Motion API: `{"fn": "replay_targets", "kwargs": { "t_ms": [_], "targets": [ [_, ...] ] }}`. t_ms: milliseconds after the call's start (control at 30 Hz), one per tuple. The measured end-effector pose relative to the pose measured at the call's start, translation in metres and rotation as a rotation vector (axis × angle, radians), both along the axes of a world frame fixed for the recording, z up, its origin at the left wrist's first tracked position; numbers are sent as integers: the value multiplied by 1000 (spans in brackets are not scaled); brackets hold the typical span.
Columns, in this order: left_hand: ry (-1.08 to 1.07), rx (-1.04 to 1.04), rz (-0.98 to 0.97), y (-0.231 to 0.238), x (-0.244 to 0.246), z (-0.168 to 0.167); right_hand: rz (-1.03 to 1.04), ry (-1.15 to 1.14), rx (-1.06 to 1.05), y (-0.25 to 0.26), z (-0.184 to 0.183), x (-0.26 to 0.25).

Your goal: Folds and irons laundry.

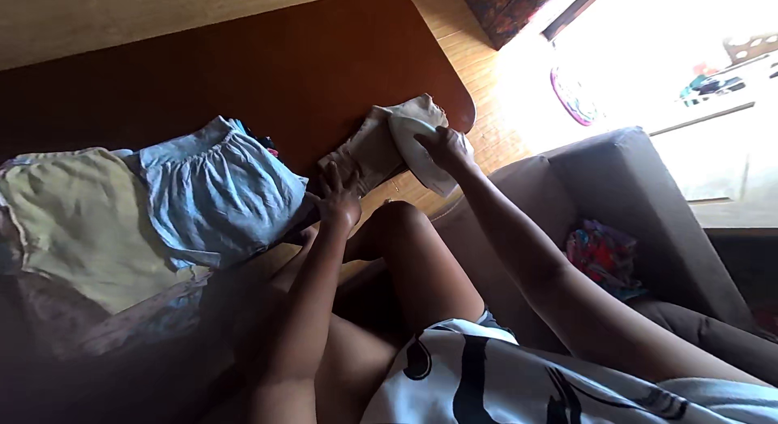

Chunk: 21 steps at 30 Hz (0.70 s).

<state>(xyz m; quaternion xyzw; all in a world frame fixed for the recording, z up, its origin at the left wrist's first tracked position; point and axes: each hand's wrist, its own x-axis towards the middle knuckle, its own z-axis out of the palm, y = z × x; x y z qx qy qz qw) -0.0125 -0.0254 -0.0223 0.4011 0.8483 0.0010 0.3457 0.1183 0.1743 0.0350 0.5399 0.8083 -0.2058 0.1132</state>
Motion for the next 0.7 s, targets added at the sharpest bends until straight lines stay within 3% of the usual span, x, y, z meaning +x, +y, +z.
{"fn": "replay_targets", "kwargs": {
  "t_ms": [133, 367, 600, 700],
  "targets": [
    [-7, 7, -3, 0, -4, -4, 7, 22, -1, 22, 1, -26],
    [-20, -17, -6, 1, -1, 6, -46, 17, -52, 3, -1, 14],
    [-43, -35, -30, 3, -5, -2, -15, 19, -22, 24, 5, -25],
    [-39, -30, -11, 4, -5, 1, -31, 53, -41, 27, -1, -13]
  ]
}}
